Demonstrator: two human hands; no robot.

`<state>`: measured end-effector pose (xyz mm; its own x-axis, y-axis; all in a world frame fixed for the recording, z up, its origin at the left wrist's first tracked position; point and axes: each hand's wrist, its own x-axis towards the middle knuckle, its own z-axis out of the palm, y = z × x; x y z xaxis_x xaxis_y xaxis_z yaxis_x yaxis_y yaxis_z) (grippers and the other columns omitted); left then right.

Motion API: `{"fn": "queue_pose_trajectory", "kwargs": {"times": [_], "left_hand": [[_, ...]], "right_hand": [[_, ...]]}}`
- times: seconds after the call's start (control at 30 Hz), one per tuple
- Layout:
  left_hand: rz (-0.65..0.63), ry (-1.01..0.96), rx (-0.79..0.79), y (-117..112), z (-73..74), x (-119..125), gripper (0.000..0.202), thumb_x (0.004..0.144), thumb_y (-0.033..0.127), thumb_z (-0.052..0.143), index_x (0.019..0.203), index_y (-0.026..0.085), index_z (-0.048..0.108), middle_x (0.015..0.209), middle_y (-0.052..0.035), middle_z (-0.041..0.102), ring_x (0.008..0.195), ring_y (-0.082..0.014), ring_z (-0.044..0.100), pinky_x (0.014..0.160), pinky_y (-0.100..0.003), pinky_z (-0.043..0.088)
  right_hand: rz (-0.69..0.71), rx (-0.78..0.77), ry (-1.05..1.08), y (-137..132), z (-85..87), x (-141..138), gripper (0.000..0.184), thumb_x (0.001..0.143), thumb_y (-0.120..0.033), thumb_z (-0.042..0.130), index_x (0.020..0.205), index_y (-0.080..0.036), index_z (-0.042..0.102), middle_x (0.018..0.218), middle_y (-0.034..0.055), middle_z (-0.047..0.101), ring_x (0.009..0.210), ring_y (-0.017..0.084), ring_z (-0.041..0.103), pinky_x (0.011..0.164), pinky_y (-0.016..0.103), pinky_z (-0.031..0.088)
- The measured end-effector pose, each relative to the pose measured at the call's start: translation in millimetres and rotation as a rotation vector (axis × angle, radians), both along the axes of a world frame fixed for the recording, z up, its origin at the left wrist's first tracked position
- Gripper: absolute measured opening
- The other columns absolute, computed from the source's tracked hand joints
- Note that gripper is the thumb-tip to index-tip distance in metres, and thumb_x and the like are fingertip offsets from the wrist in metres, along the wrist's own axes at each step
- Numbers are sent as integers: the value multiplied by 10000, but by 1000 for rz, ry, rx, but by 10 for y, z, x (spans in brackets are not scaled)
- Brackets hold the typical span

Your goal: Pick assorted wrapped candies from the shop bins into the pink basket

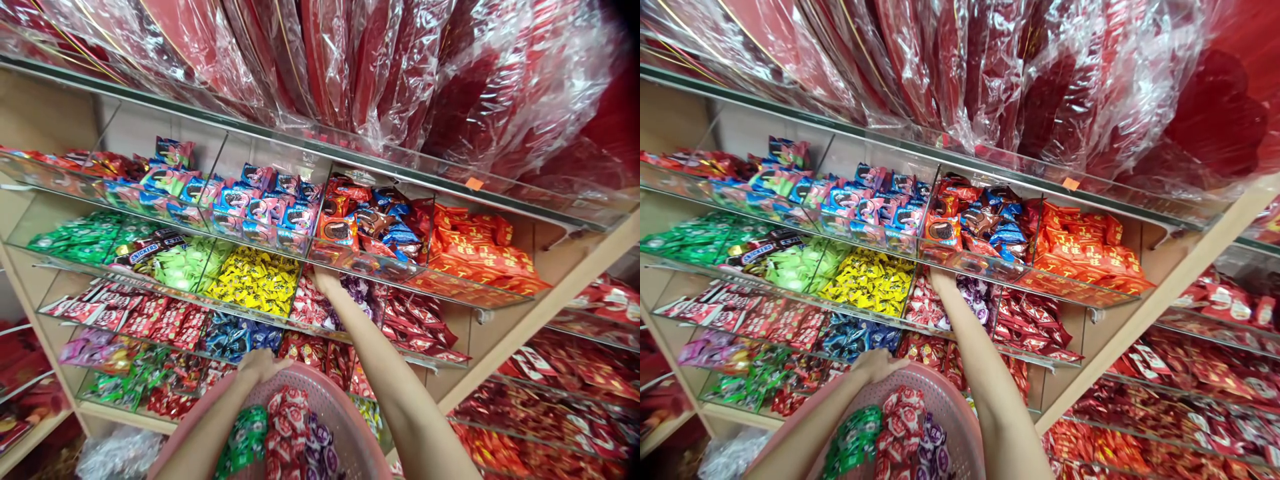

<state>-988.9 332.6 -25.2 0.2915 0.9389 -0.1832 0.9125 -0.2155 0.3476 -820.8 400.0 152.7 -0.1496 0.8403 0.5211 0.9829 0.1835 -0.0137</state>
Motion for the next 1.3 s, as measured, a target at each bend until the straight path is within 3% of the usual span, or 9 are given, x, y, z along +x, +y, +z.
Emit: {"fn": "queue_pose_trajectory", "kwargs": {"times": [0.3,0.53,0.63,0.73,0.87,1.0,1.17,1.3], "left_hand": [[11,13,-19,-39,66,14,846,624,798,217,867,147,699,966,-186,673,936,-343,602,775,-415,454],[3,15,-21,-21,40,15,856,606,818,210,867,168,703,959,-180,677,929,-351,602,766,-424,455],[2,33,-18,-25,56,17,844,605,815,229,870,165,699,965,-177,677,924,-342,608,759,-407,457],[-5,45,-22,-31,79,23,818,628,798,225,865,173,695,963,-166,680,924,-327,612,759,-394,458],[-5,67,-29,-36,99,38,818,650,781,217,904,162,688,992,-173,670,947,-316,605,777,-377,458],[-8,68,-20,-33,88,40,837,634,792,236,934,149,682,1014,-182,660,972,-314,595,780,-356,460],[15,44,-19,-20,49,30,833,608,813,223,863,177,696,957,-165,680,931,-328,607,773,-395,458],[13,44,-17,-23,49,29,803,619,799,239,843,180,698,943,-162,684,917,-325,612,764,-395,459]], "right_hand": [[36,46,-271,-226,-101,136,483,830,-73,285,1297,-170,358,1132,124,578,1012,222,520,905,335,342],[3,153,-344,-306,-87,204,392,879,-135,289,1244,-198,418,1122,127,570,1031,231,490,938,400,293],[97,252,-347,-505,-127,187,339,895,-180,311,1201,-171,458,1109,126,569,1029,231,471,915,397,298],[253,335,-306,-873,-237,116,330,899,-203,341,1205,-151,451,1151,123,547,1049,215,447,894,372,299],[430,304,-169,-1465,-548,-34,316,891,-245,388,1189,-170,459,1125,91,566,1031,188,454,890,350,292],[438,-13,-3,-1903,-1074,-107,272,864,-286,445,1111,-184,495,1031,59,595,957,176,483,830,317,338],[323,-444,-6,-2139,-1693,-40,161,786,-340,553,886,-214,559,889,10,618,872,174,521,760,296,374],[336,-532,-135,-2174,-1913,-42,197,773,-366,561,870,-195,568,896,39,627,893,196,531,788,322,377]]}}
